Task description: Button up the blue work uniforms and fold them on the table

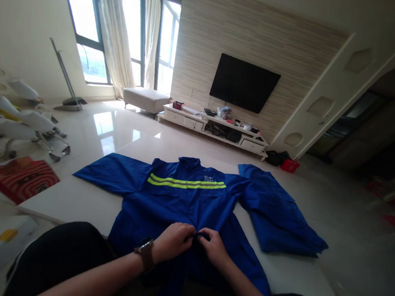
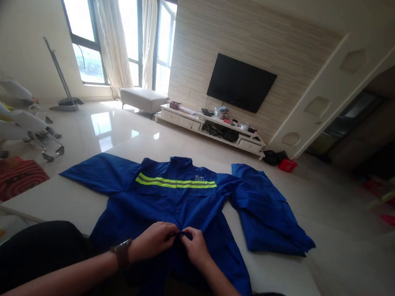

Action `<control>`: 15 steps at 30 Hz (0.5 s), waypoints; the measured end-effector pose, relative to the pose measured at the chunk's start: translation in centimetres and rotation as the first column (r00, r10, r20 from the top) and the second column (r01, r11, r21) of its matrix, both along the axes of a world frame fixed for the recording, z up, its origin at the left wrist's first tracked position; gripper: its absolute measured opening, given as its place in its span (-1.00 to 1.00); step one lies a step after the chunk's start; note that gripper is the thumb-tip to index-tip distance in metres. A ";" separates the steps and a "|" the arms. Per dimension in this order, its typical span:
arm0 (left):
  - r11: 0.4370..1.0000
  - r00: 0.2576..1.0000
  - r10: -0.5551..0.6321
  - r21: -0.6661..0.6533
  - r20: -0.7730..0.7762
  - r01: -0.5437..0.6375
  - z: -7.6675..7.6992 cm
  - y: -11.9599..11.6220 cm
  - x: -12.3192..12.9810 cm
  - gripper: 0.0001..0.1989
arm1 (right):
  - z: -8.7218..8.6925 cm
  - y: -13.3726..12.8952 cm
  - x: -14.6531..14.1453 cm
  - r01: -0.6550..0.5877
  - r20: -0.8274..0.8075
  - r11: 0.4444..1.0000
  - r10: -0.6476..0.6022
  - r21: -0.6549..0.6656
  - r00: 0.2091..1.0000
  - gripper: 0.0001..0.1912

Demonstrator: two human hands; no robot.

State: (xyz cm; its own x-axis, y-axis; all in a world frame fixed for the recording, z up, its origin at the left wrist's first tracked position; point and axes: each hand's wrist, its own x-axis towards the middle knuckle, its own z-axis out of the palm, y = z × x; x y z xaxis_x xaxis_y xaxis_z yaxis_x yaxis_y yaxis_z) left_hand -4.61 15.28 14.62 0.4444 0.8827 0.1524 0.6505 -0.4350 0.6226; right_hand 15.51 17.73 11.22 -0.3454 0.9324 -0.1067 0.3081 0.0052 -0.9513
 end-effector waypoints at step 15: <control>0.998 0.995 -0.050 0.042 -0.089 0.054 -0.2 0.2 -0.4 -0.81 | 0.2 0.0 0.4 -0.058 0.065 0.992 0.051 0.110 0.997 -0.76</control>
State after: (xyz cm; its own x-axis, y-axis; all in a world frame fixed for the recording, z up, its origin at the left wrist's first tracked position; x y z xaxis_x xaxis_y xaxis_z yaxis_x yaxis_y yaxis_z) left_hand -5.02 15.43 14.42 0.5032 0.8512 0.1494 0.6775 -0.4959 0.5432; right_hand 15.88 17.76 11.38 -0.3920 0.9196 -0.0263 0.3630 0.1283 -0.9229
